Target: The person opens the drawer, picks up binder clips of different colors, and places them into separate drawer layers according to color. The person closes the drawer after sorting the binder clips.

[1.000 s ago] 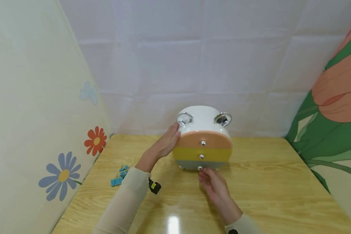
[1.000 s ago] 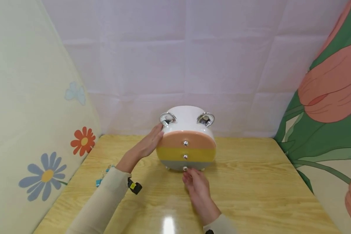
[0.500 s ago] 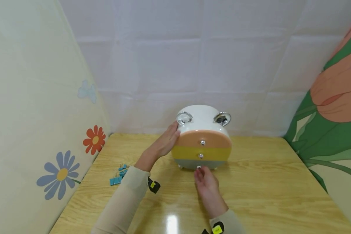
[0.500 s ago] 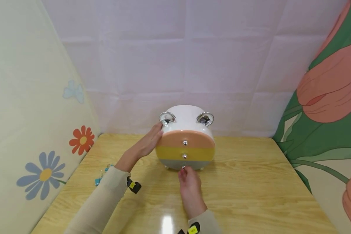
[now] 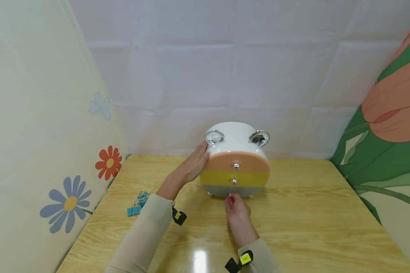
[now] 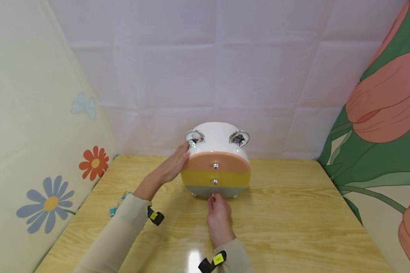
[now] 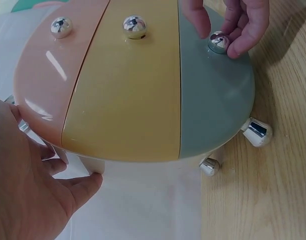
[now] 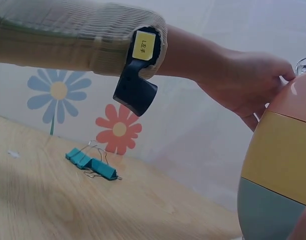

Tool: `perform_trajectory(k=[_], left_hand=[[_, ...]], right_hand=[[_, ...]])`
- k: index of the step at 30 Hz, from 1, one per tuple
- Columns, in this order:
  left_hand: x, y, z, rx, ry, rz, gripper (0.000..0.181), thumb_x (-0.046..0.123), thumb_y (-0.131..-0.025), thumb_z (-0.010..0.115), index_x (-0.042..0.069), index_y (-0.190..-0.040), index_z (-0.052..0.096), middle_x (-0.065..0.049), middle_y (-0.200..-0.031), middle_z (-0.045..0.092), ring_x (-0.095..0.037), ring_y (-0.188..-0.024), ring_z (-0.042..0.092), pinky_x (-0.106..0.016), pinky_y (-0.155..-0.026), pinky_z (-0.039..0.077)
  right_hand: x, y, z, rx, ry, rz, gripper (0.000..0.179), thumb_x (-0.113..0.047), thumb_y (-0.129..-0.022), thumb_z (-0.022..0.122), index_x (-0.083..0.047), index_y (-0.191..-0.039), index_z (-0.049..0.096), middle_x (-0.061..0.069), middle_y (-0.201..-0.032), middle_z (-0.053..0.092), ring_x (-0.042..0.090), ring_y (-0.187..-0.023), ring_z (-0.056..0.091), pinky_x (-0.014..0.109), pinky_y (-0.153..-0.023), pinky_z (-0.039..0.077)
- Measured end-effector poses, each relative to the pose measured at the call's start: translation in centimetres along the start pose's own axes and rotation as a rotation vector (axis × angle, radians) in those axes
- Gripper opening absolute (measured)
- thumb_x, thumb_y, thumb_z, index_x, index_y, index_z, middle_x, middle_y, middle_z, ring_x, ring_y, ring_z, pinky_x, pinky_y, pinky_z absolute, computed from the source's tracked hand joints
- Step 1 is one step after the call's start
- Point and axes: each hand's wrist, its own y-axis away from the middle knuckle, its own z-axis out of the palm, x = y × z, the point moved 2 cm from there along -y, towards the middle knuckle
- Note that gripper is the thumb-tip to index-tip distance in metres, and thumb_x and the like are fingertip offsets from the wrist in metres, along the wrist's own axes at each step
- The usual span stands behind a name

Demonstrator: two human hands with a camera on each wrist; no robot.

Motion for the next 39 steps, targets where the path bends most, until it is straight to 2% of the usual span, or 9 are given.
perform_trajectory(k=[9, 16, 23, 26, 32, 39], left_hand=[[-0.02, 0.1, -0.07, -0.001, 0.009, 0.003, 0.067, 0.049, -0.108, 0.017, 0.016, -0.164, -0.002, -0.006, -0.17, 0.009, -0.02, -0.155, 0.011, -0.043, -0.125, 0.014], [-0.05, 0.08, -0.03, -0.007, 0.0, 0.001, 0.067, 0.049, -0.108, 0.016, 0.016, -0.164, -0.001, -0.006, -0.17, 0.008, -0.02, -0.156, 0.01, -0.042, -0.125, 0.014], [0.01, -0.02, -0.03, -0.004, -0.013, 0.003, 0.066, 0.047, -0.109, 0.016, 0.015, -0.164, -0.001, -0.006, -0.17, 0.009, -0.02, -0.155, 0.011, -0.041, -0.125, 0.013], [0.07, 0.07, -0.05, -0.012, -0.012, -0.01, 0.067, 0.048, -0.108, 0.016, 0.016, -0.164, -0.001, -0.005, -0.171, 0.009, -0.02, -0.156, 0.01, -0.041, -0.125, 0.013], [0.16, 0.11, -0.05, -0.014, 0.0, -0.017, 0.067, 0.05, -0.108, 0.015, 0.018, -0.164, -0.002, -0.004, -0.171, 0.007, -0.02, -0.156, 0.01, -0.043, -0.125, 0.014], [0.17, 0.12, -0.1, -0.003, 0.006, -0.007, 0.067, 0.049, -0.108, 0.016, 0.017, -0.164, 0.0, -0.005, -0.17, 0.01, -0.02, -0.155, 0.012, -0.042, -0.125, 0.015]], right_hand=[[0.56, -0.58, 0.14, 0.029, 0.018, -0.02, 0.009, 0.005, -0.097, 0.052, -0.002, -0.092, 0.055, 0.006, -0.093, 0.054, 0.012, -0.086, 0.057, 0.031, -0.112, 0.041], [0.86, -0.8, 0.09, 0.051, 0.016, -0.049, 0.007, 0.003, -0.096, 0.056, 0.0, -0.09, 0.058, 0.004, -0.087, 0.054, 0.011, -0.082, 0.057, 0.023, -0.095, 0.051], [0.95, -0.85, 0.04, 0.033, 0.036, -0.053, 0.007, 0.002, -0.097, 0.054, -0.002, -0.094, 0.057, 0.006, -0.096, 0.054, 0.012, -0.088, 0.057, 0.029, -0.109, 0.043], [0.95, -0.84, -0.09, 0.032, 0.037, -0.058, 0.005, 0.003, -0.097, 0.054, -0.001, -0.095, 0.057, 0.006, -0.095, 0.054, 0.012, -0.089, 0.057, 0.03, -0.109, 0.044], [0.9, -0.75, -0.21, 0.03, 0.029, -0.075, 0.003, 0.005, -0.094, 0.058, 0.002, -0.096, 0.058, 0.004, -0.091, 0.055, 0.012, -0.086, 0.059, 0.025, -0.099, 0.05], [0.92, -0.88, -0.14, 0.033, 0.04, -0.104, 0.014, 0.005, -0.093, 0.057, -0.003, -0.083, 0.057, 0.002, -0.085, 0.053, 0.011, -0.079, 0.058, 0.02, -0.085, 0.052]])
